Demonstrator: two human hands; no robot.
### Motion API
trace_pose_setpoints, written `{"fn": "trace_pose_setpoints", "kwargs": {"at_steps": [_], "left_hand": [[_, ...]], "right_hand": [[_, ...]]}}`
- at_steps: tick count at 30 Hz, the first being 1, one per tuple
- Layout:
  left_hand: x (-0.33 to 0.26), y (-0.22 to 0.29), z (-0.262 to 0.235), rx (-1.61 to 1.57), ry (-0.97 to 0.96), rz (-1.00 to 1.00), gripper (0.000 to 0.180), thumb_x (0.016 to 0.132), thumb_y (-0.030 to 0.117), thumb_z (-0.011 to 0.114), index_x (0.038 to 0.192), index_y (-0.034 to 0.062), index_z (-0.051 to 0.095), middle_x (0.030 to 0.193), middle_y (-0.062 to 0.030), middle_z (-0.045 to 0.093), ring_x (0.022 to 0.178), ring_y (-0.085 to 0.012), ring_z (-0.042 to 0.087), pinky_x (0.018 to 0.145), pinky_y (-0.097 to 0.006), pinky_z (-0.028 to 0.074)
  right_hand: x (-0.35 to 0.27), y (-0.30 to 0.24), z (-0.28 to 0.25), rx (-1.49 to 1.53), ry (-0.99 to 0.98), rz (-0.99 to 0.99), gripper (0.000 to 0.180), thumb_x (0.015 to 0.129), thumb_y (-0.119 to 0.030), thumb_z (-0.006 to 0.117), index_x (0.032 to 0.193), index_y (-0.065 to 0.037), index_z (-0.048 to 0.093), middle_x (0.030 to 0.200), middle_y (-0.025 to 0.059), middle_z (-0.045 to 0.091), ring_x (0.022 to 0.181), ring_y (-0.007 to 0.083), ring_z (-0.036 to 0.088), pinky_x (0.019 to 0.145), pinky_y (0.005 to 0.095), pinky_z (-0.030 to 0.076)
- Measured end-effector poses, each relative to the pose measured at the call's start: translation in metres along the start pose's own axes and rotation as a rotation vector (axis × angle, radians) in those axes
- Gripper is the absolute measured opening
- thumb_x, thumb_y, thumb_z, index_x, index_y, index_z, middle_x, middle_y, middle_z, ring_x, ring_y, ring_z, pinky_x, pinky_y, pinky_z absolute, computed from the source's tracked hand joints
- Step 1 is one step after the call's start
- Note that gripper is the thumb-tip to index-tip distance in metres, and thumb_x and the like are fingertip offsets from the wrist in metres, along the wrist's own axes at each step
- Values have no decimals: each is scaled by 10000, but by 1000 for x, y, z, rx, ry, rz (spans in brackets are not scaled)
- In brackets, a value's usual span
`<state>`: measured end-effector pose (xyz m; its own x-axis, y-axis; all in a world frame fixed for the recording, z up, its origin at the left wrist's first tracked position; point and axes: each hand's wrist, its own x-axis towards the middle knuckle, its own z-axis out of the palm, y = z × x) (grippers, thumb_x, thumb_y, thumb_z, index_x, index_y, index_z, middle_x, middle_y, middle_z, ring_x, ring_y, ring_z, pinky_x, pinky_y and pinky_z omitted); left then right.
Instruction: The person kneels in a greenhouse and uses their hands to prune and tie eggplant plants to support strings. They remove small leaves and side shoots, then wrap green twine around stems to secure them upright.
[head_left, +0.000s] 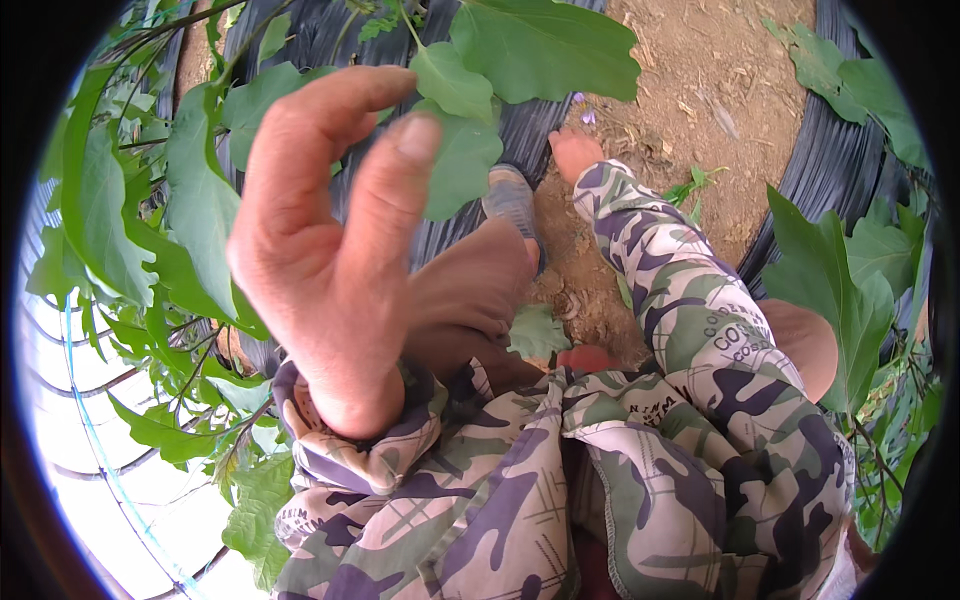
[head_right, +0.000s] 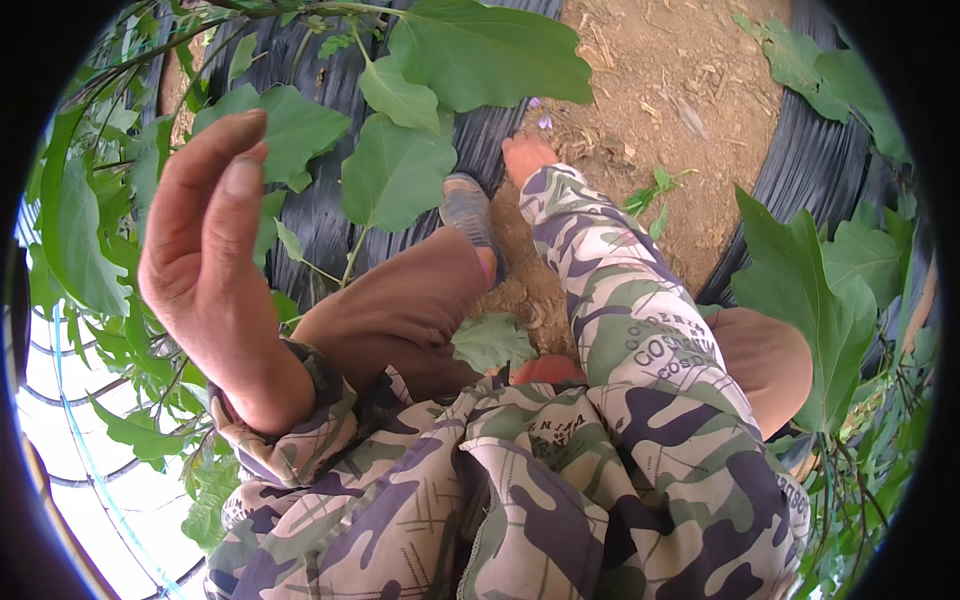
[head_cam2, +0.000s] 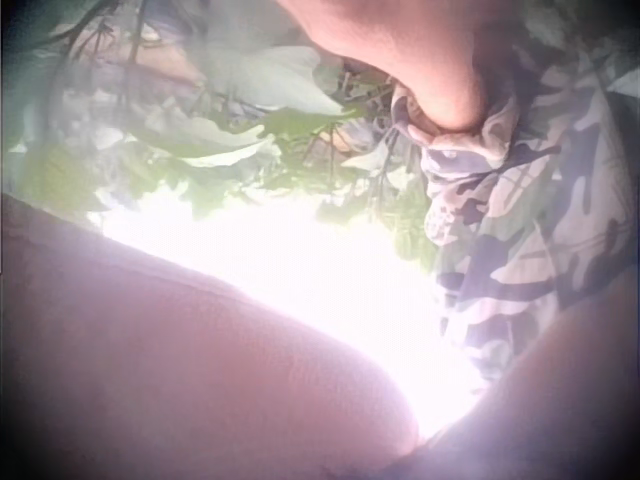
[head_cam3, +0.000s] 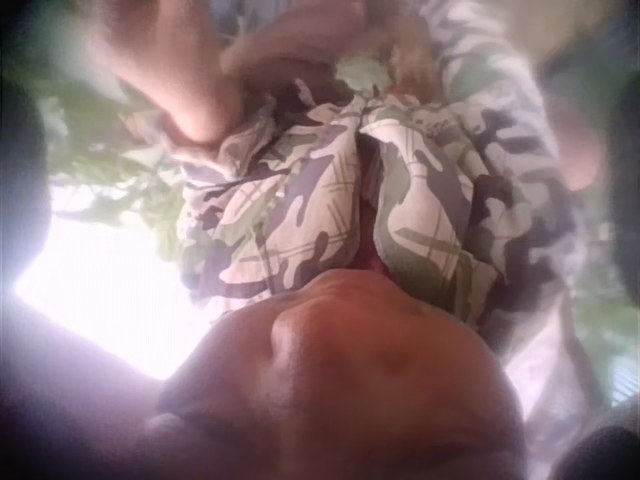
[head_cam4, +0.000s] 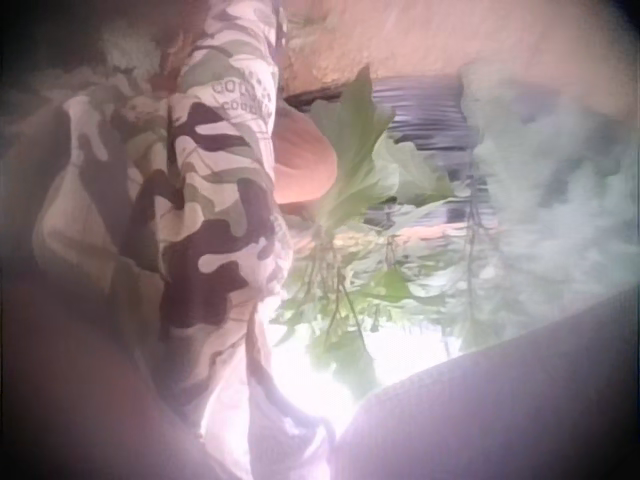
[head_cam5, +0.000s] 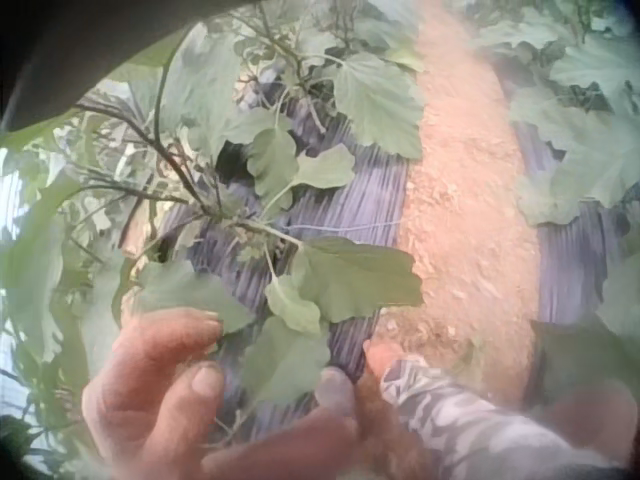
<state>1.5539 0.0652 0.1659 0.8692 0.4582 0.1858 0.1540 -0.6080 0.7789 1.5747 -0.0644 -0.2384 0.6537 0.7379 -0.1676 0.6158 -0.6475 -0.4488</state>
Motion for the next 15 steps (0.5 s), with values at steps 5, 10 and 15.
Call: {"fn": "trace_pose_setpoints", "kwargs": {"at_steps": [5, 10, 15], "left_hand": [[0, -3, -5, -7, -7, 37, 179, 743, 68, 650, 901, -7, 616, 841, -79, 592, 771, -169, 550, 723, -260, 436], [-9, 6, -13, 99, -58, 79, 216, 730, 125, 631, 895, -14, 615, 852, -141, 602, 785, -276, 583, 723, -324, 453], [-20, 22, 1, 197, -282, -39, 233, 705, 102, 595, 910, -2, 634, 882, -170, 625, 848, -324, 600, 761, -370, 463]], "right_hand": [[1, 4, -15, 142, -46, 90, 160, 744, -89, 563, 895, -36, 560, 850, 145, 589, 743, 297, 596, 668, 383, 483], [-20, -20, -116, 1468, -29, 642, 182, 801, -48, 601, 968, 0, 546, 857, 92, 606, 692, 189, 616, 579, 298, 503], [-76, -63, -258, 1855, 62, 370, 199, 829, -35, 574, 1012, 25, 524, 878, 87, 602, 720, 184, 621, 612, 297, 530]]}}
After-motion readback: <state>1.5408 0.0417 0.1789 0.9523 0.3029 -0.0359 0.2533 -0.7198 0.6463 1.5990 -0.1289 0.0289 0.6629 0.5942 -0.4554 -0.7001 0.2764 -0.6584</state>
